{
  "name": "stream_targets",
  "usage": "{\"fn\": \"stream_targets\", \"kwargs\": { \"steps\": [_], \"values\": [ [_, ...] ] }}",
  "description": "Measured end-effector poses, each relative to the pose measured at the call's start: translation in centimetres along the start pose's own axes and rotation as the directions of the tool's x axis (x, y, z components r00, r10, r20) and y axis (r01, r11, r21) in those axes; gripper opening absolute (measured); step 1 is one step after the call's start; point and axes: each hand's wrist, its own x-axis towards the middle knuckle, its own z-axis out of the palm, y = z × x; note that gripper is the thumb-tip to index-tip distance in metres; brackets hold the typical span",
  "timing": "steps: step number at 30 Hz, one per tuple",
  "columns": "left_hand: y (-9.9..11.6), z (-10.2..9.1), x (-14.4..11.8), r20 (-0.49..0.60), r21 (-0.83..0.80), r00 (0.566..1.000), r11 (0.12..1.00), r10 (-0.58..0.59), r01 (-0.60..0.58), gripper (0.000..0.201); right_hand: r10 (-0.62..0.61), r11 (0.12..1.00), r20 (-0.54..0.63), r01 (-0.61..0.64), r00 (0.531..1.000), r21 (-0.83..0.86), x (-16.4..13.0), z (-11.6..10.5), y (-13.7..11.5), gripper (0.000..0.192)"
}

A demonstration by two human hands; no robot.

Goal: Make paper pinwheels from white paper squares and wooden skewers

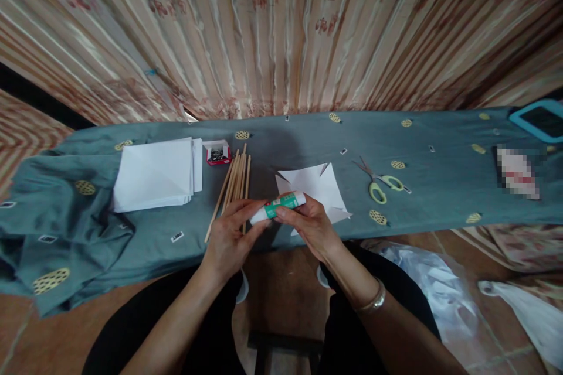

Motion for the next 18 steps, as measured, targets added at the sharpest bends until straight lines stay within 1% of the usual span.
{"fn": "stream_targets", "kwargs": {
  "steps": [2, 3, 4, 5, 6, 7, 8, 9, 10, 12, 13, 15, 17, 18],
  "values": [
    [-0.5, -1.4, 0.2, -0.036, -0.003, 0.997, 0.997, -0.073, 0.073, 0.033, -0.049, 0.996, 0.022, 0.051, 0.999, -0.079, 0.1, -0.9, -0.6, 0.039],
    [-1.0, -2.3, 0.3, -0.093, 0.001, 0.988, 0.993, -0.121, 0.122, 0.036, -0.089, 0.987, 0.010, 0.089, 0.996, -0.134, 0.1, -1.6, -1.0, 0.043],
    [-1.6, -3.4, 0.3, -0.154, 0.020, 0.973, 0.984, -0.171, 0.176, 0.036, -0.163, 0.967, -0.024, 0.155, 0.986, -0.201, 0.2, -2.6, -1.5, 0.045],
    [-2.3, -4.6, 0.2, -0.212, 0.048, 0.952, 0.970, -0.222, 0.237, 0.035, -0.253, 0.928, -0.062, 0.224, 0.965, -0.298, 0.1, -3.7, -2.1, 0.040],
    [-3.1, -5.8, 0.0, -0.279, 0.071, 0.925, 0.955, -0.259, 0.289, 0.033, -0.334, 0.864, -0.082, 0.270, 0.939, -0.424, 0.0, -4.8, -2.6, 0.033],
    [-4.0, -6.8, -0.4, -0.309, 0.085, 0.911, 0.946, -0.273, 0.312, 0.033, -0.396, 0.774, -0.075, 0.289, 0.915, -0.563, -0.2, -5.9, -3.0, 0.026],
    [-4.9, -7.8, -0.8, -0.338, 0.101, 0.898, 0.937, -0.283, 0.333, 0.031, -0.443, 0.656, -0.044, 0.290, 0.896, -0.697, -0.4, -7.0, -3.4, 0.022],
    [-5.8, -8.5, -1.2, -0.353, 0.144, 0.888, 0.920, -0.295, 0.364, 0.029, -0.467, 0.532, 0.009, 0.288, 0.884, -0.796, -0.7, -7.9, -3.6, 0.021],
    [-6.6, -9.1, -1.7, -0.337, 0.194, 0.891, 0.904, -0.304, 0.382, 0.027, -0.476, 0.423, 0.078, 0.306, 0.876, -0.853, -1.1, -8.6, -3.6, 0.022],
    [-8.0, -9.6, -2.5, -0.280, 0.299, 0.914, 0.878, -0.294, 0.374, 0.028, -0.458, 0.238, 0.225, 0.362, 0.860, -0.901, -1.9, -9.4, -3.4, 0.027],
    [-8.5, -9.6, -2.9, -0.280, 0.348, 0.923, 0.869, -0.263, 0.353, 0.027, -0.440, 0.166, 0.286, 0.391, 0.851, -0.905, -2.3, -9.6, -3.1, 0.028],
    [-9.1, -9.5, -3.4, -0.250, 0.415, 0.947, 0.862, -0.200, 0.292, 0.023, -0.399, 0.055, 0.378, 0.433, 0.835, -0.900, -3.0, -9.7, -2.6, 0.029],
    [-8.9, -9.6, -3.7, -0.257, 0.452, 0.952, 0.849, -0.168, 0.272, 0.021, -0.361, -0.037, 0.436, 0.455, 0.824, -0.890, -3.5, -9.5, -2.1, 0.030],
    [-8.6, -9.7, -3.7, -0.258, 0.442, 0.955, 0.861, -0.147, 0.252, 0.024, -0.343, -0.081, 0.460, 0.462, 0.819, -0.883, -3.7, -9.3, -2.0, 0.033]
  ]
}}
